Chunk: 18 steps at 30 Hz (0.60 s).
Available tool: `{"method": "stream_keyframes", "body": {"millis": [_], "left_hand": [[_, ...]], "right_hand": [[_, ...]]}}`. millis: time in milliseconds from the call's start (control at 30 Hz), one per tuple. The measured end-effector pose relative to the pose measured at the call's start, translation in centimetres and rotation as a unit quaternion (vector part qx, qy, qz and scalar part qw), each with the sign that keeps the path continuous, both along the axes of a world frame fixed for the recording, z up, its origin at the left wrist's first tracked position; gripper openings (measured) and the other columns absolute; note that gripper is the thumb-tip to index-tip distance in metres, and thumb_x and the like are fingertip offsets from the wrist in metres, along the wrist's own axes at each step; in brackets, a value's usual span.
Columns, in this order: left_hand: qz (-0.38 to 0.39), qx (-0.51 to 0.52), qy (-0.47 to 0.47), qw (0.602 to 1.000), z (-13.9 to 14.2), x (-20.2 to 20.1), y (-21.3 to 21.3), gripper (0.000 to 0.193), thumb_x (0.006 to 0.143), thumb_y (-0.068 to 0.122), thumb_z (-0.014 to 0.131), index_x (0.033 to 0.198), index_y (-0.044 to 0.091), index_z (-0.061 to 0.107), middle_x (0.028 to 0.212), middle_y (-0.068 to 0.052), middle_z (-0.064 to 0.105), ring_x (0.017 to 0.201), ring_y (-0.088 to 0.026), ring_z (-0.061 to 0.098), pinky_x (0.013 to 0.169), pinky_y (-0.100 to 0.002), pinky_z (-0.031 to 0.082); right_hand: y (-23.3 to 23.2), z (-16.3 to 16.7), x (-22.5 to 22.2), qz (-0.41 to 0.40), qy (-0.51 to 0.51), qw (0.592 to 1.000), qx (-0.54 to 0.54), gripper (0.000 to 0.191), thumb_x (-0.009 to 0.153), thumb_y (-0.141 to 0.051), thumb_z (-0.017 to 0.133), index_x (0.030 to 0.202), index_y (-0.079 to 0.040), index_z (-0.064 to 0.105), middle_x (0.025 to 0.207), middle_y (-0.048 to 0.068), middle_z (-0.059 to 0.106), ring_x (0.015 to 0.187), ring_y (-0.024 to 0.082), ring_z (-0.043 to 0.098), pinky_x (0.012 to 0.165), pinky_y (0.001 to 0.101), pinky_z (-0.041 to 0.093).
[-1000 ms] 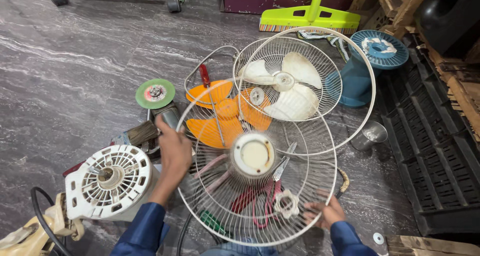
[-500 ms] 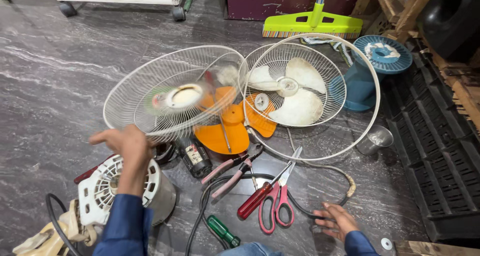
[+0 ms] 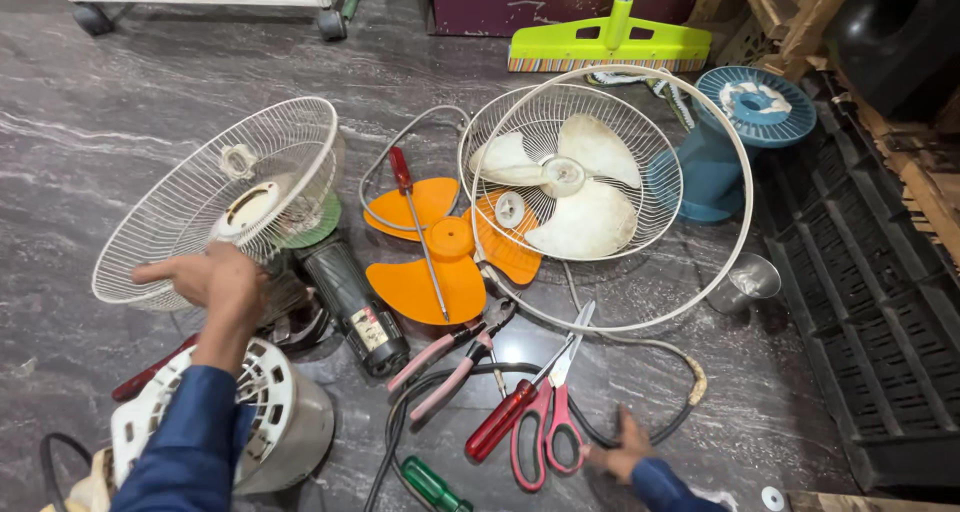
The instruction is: The person sits on the floor and uses a brush to clean the interior of a disassembled fan cage. They then remove the fan blade and continue brushing the cage interior before setting the parts aside.
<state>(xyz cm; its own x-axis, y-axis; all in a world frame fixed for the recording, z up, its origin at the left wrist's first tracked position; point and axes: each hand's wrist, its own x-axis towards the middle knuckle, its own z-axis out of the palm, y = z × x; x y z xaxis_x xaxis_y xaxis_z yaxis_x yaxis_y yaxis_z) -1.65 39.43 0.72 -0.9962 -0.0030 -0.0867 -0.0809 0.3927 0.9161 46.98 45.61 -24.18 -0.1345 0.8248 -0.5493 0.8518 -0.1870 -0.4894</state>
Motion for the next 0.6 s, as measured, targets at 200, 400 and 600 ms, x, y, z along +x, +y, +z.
{"method": "stream_keyframes", "body": {"millis": [200,400,600], "left_hand": [[-0.011,0.026,-0.096,0.995,0.8,-1.2,2.2,0.091,0.104,0.015,0.048,0.153,0.002,-0.028,0.133,-0.03,0.057,0.09,-0.031,0.077,0.068,-0.037,0.061],[-0.099,-0.009,0.031,0.995,-2.6,-0.2,3.3,0.09,0.109,0.017,0.047,0.151,-0.013,-0.027,0.117,-0.033,0.063,0.084,-0.03,0.075,0.074,-0.041,0.06],[-0.375,-0.09,0.286,0.877,-9.8,7.9,8.3,0.082,0.083,0.008,0.064,0.153,-0.013,0.027,0.101,-0.035,0.065,0.09,-0.05,0.064,0.08,-0.058,0.05]], "right_hand": [[0.2,-1.1,-0.1,0.004,-0.072,0.996,-0.052,0.16,0.056,-0.045,0.105,0.162,-0.023,-0.012,0.162,0.028,0.02,0.149,0.043,0.033,0.122,0.0428,0.035],[0.7,-1.9,0.1,0.005,-0.08,0.997,0.009,0.162,0.046,-0.035,0.108,0.162,-0.025,-0.005,0.144,0.021,0.055,0.133,0.035,0.057,0.114,0.0404,0.048],[0.8,-2.5,0.1,-0.101,-0.058,0.991,-0.066,0.147,0.054,-0.017,0.097,0.167,-0.036,0.004,0.12,0.016,0.073,0.094,0.037,0.082,0.086,0.0471,0.069]]}}
